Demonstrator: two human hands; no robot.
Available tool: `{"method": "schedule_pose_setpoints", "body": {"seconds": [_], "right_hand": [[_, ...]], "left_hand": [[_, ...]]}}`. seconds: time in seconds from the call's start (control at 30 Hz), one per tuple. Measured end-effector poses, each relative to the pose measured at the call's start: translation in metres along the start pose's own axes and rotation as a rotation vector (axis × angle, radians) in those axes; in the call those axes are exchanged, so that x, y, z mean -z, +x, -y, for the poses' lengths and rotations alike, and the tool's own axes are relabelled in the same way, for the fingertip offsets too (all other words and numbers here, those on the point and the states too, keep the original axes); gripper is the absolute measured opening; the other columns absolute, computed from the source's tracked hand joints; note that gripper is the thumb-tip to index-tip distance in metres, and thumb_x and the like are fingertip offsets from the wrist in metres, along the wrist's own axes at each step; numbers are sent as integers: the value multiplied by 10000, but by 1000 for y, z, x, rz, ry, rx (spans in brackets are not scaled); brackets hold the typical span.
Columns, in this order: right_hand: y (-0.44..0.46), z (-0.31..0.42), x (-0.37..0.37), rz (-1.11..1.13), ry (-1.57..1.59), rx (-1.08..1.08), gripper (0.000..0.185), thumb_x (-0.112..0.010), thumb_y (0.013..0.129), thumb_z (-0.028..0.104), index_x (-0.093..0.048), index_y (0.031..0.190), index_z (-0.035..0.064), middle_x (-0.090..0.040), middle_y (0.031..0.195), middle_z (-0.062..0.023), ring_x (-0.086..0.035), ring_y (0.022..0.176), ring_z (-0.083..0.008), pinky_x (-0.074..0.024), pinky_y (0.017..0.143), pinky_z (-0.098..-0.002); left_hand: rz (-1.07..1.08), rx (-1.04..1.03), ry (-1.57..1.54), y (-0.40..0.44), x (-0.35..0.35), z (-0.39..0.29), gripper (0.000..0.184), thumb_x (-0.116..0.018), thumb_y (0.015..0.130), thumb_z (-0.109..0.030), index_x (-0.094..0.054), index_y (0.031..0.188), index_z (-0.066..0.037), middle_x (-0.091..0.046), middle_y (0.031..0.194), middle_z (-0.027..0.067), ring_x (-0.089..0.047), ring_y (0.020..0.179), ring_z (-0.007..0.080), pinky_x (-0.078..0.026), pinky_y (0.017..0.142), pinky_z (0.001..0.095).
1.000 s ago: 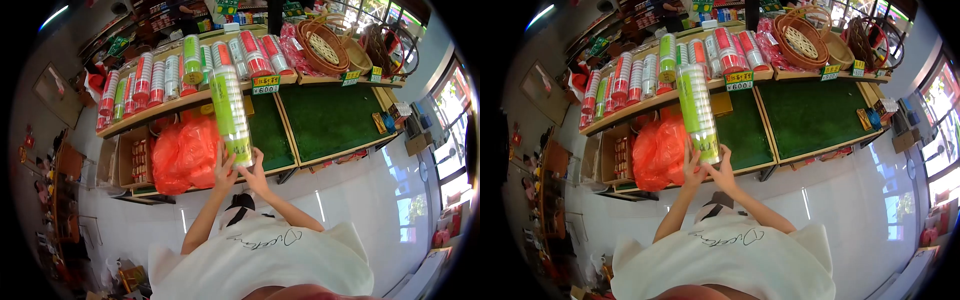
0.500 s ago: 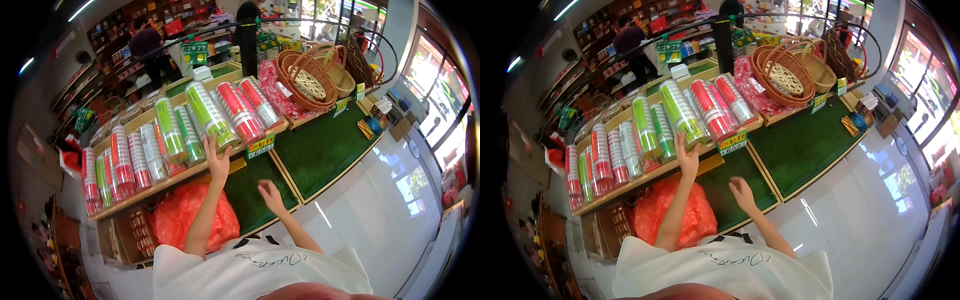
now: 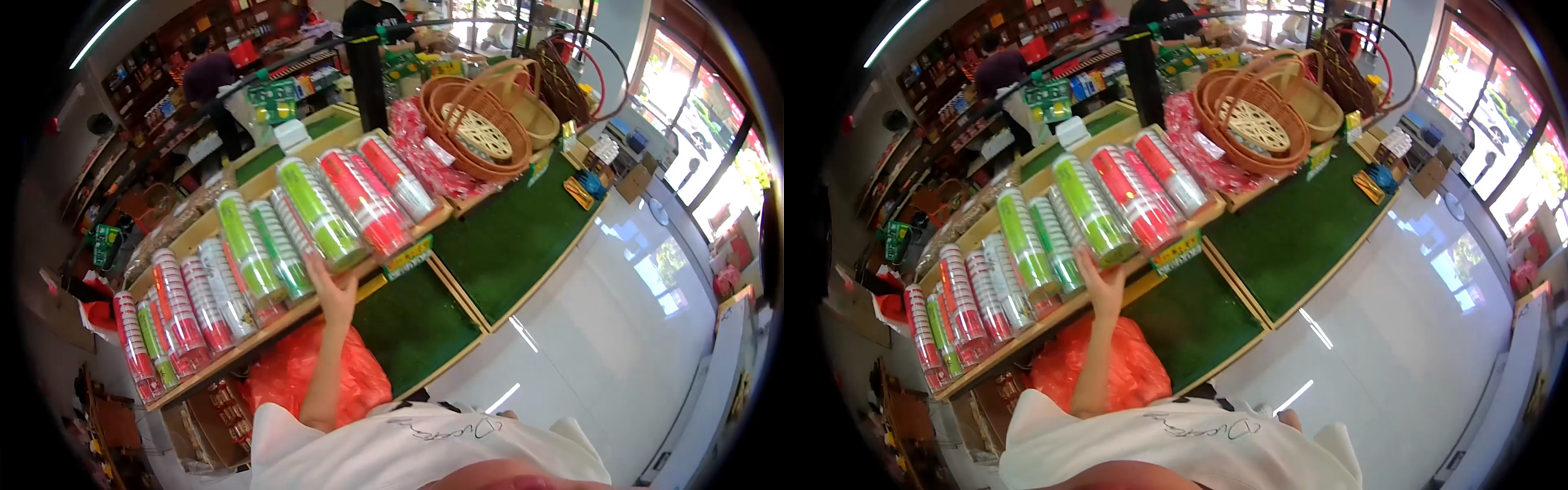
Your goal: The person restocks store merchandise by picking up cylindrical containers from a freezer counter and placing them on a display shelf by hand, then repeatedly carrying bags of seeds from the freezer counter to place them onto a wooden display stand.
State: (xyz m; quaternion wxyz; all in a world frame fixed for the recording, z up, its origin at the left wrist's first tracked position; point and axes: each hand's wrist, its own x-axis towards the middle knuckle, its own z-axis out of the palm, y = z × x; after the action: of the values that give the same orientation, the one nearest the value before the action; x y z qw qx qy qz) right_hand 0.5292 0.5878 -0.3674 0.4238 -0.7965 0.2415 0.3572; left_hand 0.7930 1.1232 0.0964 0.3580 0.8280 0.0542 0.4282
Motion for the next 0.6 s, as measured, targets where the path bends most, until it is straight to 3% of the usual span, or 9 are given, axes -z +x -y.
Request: {"method": "schedule_pose_setpoints", "body": {"seconds": [0.07,0.1,0.27,0.3,0.4,0.43,0.47,0.53,0.6], "right_hand": [[-34,37,14,-42,-85,-231,369,-566,780,316,-630,974,9,-645,952,-156,-630,796,-292,-500,687,-400],[-45,49,16,-28,15,-187,368,-554,786,311,-616,1006,22,-645,883,-114,-617,714,-230,-502,612,-372],[-59,93,13,-20,252,-68,419,-572,781,331,-571,1084,42,-642,851,-98,-604,676,-200,-492,595,-336],[-65,92,15,0,335,-23,372,-611,747,270,-591,1035,35,-641,832,-111,-606,693,-193,-494,602,-325],[-63,56,32,13,91,158,299,-643,694,194,-624,961,62,-642,824,-118,-611,723,-205,-499,635,-330],[-72,40,44,-85,-39,249,246,-651,651,149,-652,892,101,-644,825,-128,-616,753,-228,-500,691,-339],[-80,24,55,-99,-31,221,237,-652,650,154,-656,883,110,-645,829,-130,-617,765,-239,-499,705,-344],[-105,-21,81,-127,-15,137,219,-653,648,164,-663,865,129,-648,835,-133,-620,788,-260,-498,735,-355],[-131,-77,103,-188,22,49,207,-642,649,149,-664,854,126,-650,839,-132,-623,832,-259,-497,753,-354]], "left_hand": [[-21,42,91,-7,4,-7,845,-685,721,-76,-186,1402,-53,-111,1439,256,-167,1322,413,-224,1057,437],[-35,52,76,-11,5,-13,834,-673,734,-70,-178,1404,-54,-100,1442,254,-153,1326,412,-224,1056,443],[-96,-27,15,-77,-2,-47,667,-594,787,-26,-254,1361,-20,-199,1407,225,-265,1277,370,-323,985,417],[-85,-36,21,-98,-9,-58,600,-576,793,-16,-300,1326,-3,-256,1371,206,-317,1231,343,-352,947,391],[148,21,25,-167,-33,-96,484,-562,799,-59,-403,1254,-8,-359,1294,210,-343,1198,356,-331,962,410],[308,-100,53,-190,-43,-99,446,-572,791,-82,-440,1211,-9,-440,1220,208,-398,1153,363,-340,964,416],[594,-20,-32,-219,-57,-97,457,-591,789,-134,-447,1204,-11,-478,1203,207,-431,1140,360,-347,972,406],[1502,141,81,-299,-95,-65,685,-598,787,-422,-385,1304,-26,-419,1317,197,-391,1222,329,-330,1004,384],[2047,-17,437,-371,-130,-75,881,-593,732,-594,-331,1349,-22,-393,1352,176,-395,1235,317,-311,1031,384]]}}
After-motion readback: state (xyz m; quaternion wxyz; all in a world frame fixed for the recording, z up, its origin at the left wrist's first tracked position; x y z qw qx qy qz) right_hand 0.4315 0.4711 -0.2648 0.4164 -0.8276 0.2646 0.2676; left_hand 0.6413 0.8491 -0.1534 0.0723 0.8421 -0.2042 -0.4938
